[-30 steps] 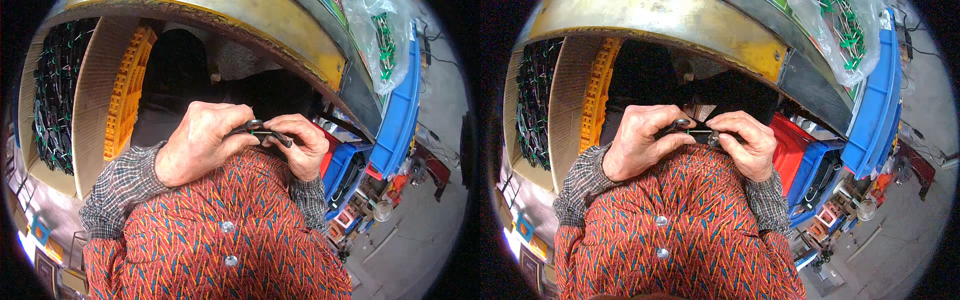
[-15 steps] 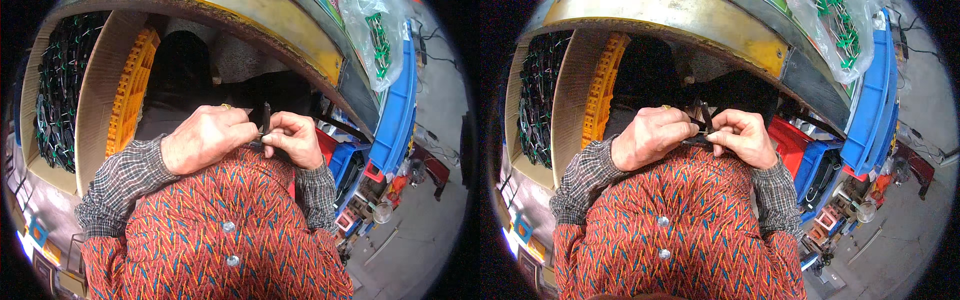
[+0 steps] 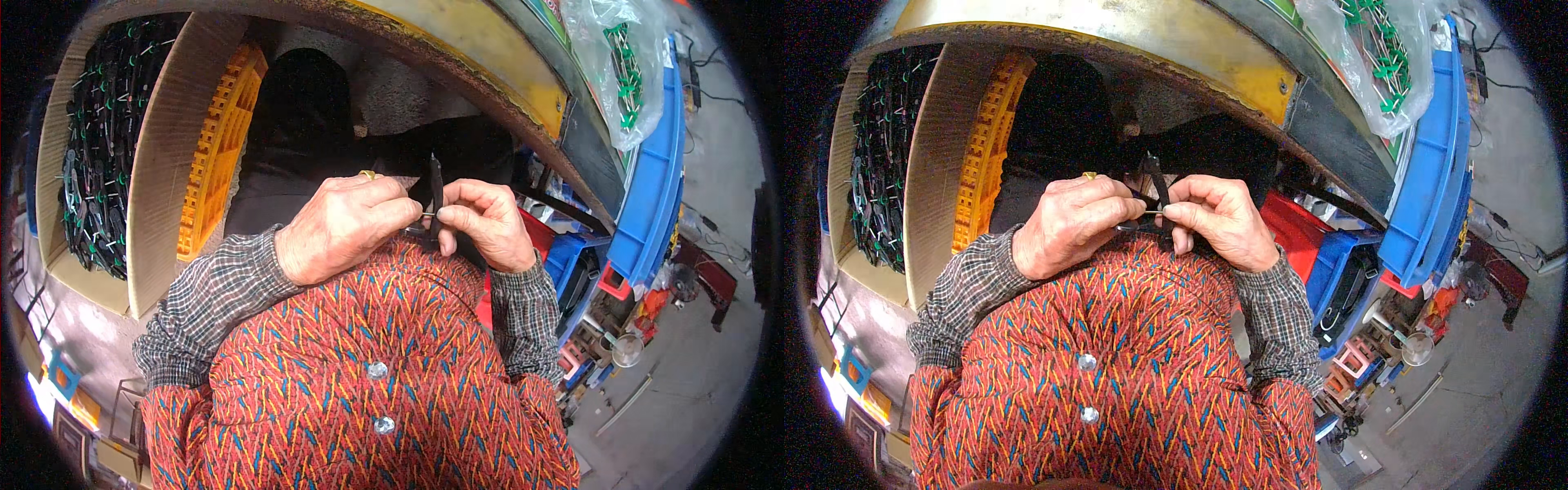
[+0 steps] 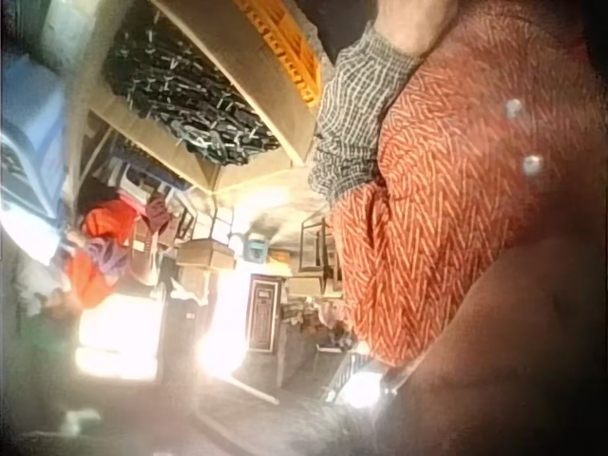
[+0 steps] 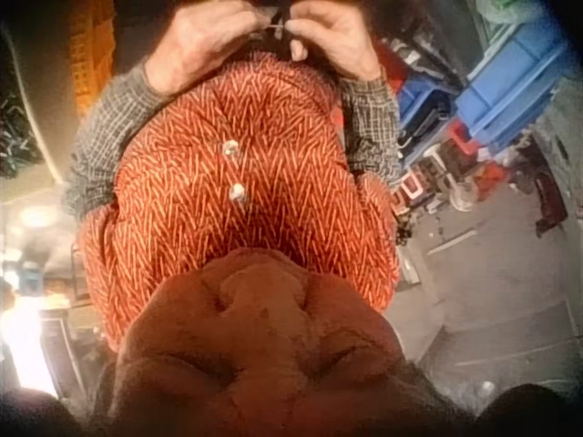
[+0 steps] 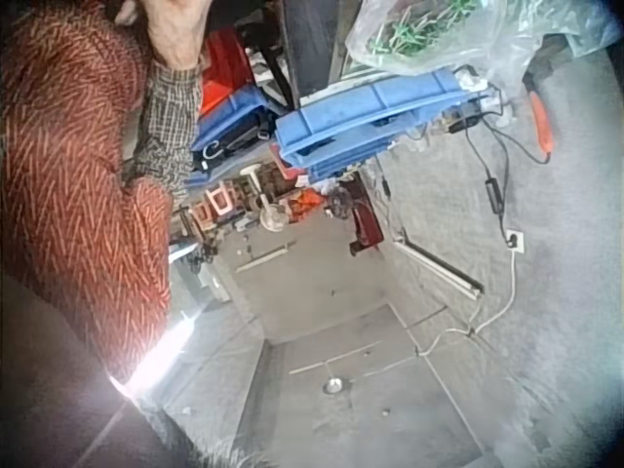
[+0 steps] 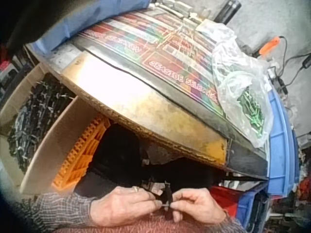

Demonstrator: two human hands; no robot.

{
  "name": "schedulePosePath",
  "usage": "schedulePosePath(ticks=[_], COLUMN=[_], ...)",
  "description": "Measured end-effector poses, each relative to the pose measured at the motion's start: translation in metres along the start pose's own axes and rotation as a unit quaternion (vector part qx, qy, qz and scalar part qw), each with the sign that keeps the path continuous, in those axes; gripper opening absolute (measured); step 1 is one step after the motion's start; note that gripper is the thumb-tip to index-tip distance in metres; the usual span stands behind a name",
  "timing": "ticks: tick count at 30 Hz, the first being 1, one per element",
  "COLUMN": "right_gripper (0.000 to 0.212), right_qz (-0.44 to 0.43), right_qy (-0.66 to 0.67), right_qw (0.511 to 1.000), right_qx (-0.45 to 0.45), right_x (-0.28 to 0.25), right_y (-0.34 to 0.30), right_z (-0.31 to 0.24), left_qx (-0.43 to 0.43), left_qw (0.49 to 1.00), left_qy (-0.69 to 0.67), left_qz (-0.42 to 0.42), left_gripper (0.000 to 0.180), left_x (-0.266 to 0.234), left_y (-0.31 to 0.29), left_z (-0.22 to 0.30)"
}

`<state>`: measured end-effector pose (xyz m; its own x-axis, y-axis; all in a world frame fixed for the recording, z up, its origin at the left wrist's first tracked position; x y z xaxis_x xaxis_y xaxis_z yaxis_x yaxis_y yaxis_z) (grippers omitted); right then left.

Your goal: The person attaches green pins to black plastic components by hand, places the completed parts into a cardboard box, and retrieves new parts from trays on the table to assemble more.

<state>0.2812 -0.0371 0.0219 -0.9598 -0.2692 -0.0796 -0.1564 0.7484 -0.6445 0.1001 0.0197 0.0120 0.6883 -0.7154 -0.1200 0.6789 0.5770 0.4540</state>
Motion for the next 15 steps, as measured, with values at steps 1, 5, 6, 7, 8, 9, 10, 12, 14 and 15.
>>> schedulePosePath(ticks=[1,5,6,7,8,9,10,12,14,15], right_gripper=[0.014,0.014,0.014,0.014,0.014,0.015,0.016,0.017,0.019,0.021], right_qz=[0.003,0.003,0.003,0.004,0.005,0.0,-0.007,0.003,0.014,0.01], right_qy=[-0.012,-0.008,0.003,0.016,0.016,0.027,0.039,0.049,0.057,0.07], right_qw=[1.0,1.0,1.0,0.999,0.999,0.999,0.998,0.999,0.998,0.997], right_qx=[-0.002,0.009,0.022,0.037,0.037,0.04,0.044,0.016,-0.012,-0.024], right_x=[0.0,0.001,0.0014,0.0015,0.0012,0.0011,0.0013,0.0038,0.0035,0.003], right_y=[0.0002,0.0008,0.0012,0.0011,0.0012,0.0016,0.0019,0.0043,0.0054,0.0058], right_z=[0.0,0.0037,0.006,0.0082,0.0087,0.0093,0.0095,0.0051,0.0024,0.0026], left_qx=[0.0,0.006,0.01,0.01,0.019,0.028,0.027,0.027,0.024,0.021], left_qw=[1.0,1.0,0.999,0.999,0.999,0.999,0.999,0.999,0.999,0.999], left_qy=[0.0,0.018,0.034,0.033,0.035,0.037,0.037,0.038,0.041,0.043], left_qz=[-0.001,-0.005,-0.016,-0.016,-0.012,-0.008,-0.009,-0.017,-0.017,-0.018], left_gripper=[0.028,0.026,0.025,0.025,0.025,0.024,0.024,0.024,0.024,0.025], left_x=[0.0006,0.0016,0.0024,0.0033,0.0038,0.0041,0.0041,0.0047,0.0054,0.0057], left_y=[0.0001,-0.001,-0.0014,-0.0015,-0.0013,-0.0012,-0.0012,-0.0011,-0.0014,-0.0017], left_z=[0.0001,0.0005,0.0005,-0.0002,-0.0003,-0.0003,-0.0003,-0.0004,-0.0012,-0.0017])
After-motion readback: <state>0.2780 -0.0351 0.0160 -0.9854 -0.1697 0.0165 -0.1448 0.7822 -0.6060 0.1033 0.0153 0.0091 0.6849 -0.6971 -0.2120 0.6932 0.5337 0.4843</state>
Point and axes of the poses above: each hand's wrist, its own y-axis towards the middle knuckle, its own x-axis out of the palm, z = x × y, the point moved 4 cm from there along y, towards the middle knuckle, and after that the axes turned 15 degrees about -y, right-handed, at the moved point
